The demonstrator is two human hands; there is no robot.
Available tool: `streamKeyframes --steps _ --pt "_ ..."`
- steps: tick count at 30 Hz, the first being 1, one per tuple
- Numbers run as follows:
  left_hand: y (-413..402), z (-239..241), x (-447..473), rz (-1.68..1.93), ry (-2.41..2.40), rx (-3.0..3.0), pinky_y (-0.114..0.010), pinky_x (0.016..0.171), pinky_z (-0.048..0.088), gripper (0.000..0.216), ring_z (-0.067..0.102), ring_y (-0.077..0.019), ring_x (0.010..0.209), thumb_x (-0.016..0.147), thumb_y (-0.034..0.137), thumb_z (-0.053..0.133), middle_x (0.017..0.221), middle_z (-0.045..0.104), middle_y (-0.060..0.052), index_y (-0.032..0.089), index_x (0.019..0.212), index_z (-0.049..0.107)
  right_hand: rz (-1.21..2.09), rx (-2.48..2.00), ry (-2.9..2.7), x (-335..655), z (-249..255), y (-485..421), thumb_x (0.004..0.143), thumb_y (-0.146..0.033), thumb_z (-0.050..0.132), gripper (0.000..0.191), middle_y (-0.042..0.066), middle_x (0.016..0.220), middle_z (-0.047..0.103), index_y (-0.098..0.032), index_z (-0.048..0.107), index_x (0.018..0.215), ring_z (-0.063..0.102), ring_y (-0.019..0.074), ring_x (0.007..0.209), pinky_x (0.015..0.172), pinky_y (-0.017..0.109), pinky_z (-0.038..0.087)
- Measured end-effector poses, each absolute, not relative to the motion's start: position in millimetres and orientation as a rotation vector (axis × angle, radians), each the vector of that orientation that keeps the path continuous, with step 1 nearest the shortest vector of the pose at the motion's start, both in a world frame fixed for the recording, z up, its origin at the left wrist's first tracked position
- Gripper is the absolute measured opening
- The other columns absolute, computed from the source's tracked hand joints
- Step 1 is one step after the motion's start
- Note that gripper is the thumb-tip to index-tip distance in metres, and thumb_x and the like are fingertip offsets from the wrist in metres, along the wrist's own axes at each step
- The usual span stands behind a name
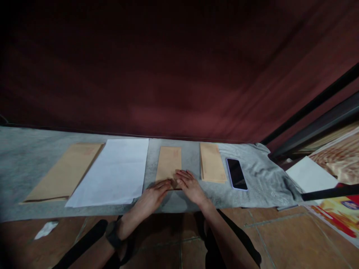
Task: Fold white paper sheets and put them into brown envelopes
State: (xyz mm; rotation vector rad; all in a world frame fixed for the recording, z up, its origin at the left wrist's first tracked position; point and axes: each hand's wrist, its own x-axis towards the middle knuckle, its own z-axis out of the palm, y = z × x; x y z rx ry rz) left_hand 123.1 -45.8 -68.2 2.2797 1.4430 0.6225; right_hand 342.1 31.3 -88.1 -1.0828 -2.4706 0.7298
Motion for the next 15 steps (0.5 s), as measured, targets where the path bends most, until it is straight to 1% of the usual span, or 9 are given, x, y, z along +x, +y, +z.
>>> streamKeyframes --steps 1,3,6,7,9,11,15 --pt "-46.4 -68.1 123.0 0.619 1.44 2.277 -0.036 0.105 0.052 0.032 0.062 -0.0204 0.125 0.099 0.013 0.045 0.135 0.066 -0.009 0.019 0.125 0.062 0.755 -1.058 -2.46 343.8 -85.7 30.0 0.107 -0.044 0.038 0.042 0.004 0.151 0.055 -0.031 0.058 0.142 0.046 0.0193 0.143 0.123 0.049 0.027" --pt "-47.8 -68.0 122.5 0.609 1.439 2.282 -0.036 0.108 0.051 0.033 0.06 -0.0197 0.128 0.099 0.014 0.046 0.137 0.065 -0.008 0.02 0.128 0.061 0.759 -0.981 -2.507 347.0 -80.5 26.7 0.102 -0.045 0.052 0.042 0.006 0.151 0.055 -0.029 0.058 0.141 0.046 0.0214 0.143 0.124 0.05 0.026" --pt "-48.8 -70.0 120.4 0.611 1.465 2.316 -0.038 0.11 0.049 0.035 0.058 -0.0197 0.131 0.099 0.014 0.047 0.138 0.064 -0.007 0.022 0.13 0.06 0.711 -0.861 -2.637 351.3 -74.1 21.0 0.093 -0.041 0.068 0.055 0.007 0.155 0.049 -0.028 0.054 0.145 0.043 0.0235 0.145 0.124 0.051 0.024" --pt "-48.6 -71.4 119.3 0.615 1.487 2.329 -0.039 0.11 0.049 0.035 0.059 -0.0203 0.13 0.099 0.014 0.048 0.137 0.065 -0.008 0.021 0.13 0.06 0.695 -0.84 -2.66 352.7 -72.8 19.8 0.092 -0.038 0.07 0.056 0.007 0.155 0.05 -0.028 0.054 0.145 0.043 0.0232 0.144 0.124 0.051 0.024" --pt "-47.6 -74.5 117.3 0.62 1.537 2.348 -0.041 0.108 0.051 0.033 0.061 -0.0218 0.127 0.099 0.015 0.049 0.133 0.067 -0.009 0.019 0.13 0.06 0.668 -0.824 -2.663 354.6 -71.8 19.0 0.092 -0.03 0.07 0.05 0.006 0.151 0.054 -0.028 0.057 0.141 0.047 0.0214 0.141 0.123 0.049 0.027" --pt "-46.0 -77.1 116.2 0.634 1.58 2.344 -0.041 0.106 0.053 0.03 0.063 -0.0227 0.123 0.1 0.017 0.049 0.13 0.069 -0.01 0.018 0.127 0.061 0.657 -0.82 -2.63 354.8 -72.4 19.9 0.093 -0.025 0.068 0.041 0.005 0.145 0.06 -0.028 0.062 0.134 0.054 0.0195 0.135 0.121 0.047 0.032" --pt "-44.4 -79.1 117.7 0.665 1.597 2.334 -0.039 0.104 0.053 0.027 0.063 -0.0217 0.122 0.102 0.018 0.045 0.127 0.069 -0.009 0.017 0.121 0.063 0.651 -0.87 -2.515 349.5 -75.7 20.5 0.096 -0.022 0.063 0.02 0.004 0.131 0.069 -0.025 0.069 0.115 0.063 0.0171 0.123 0.116 0.043 0.039"
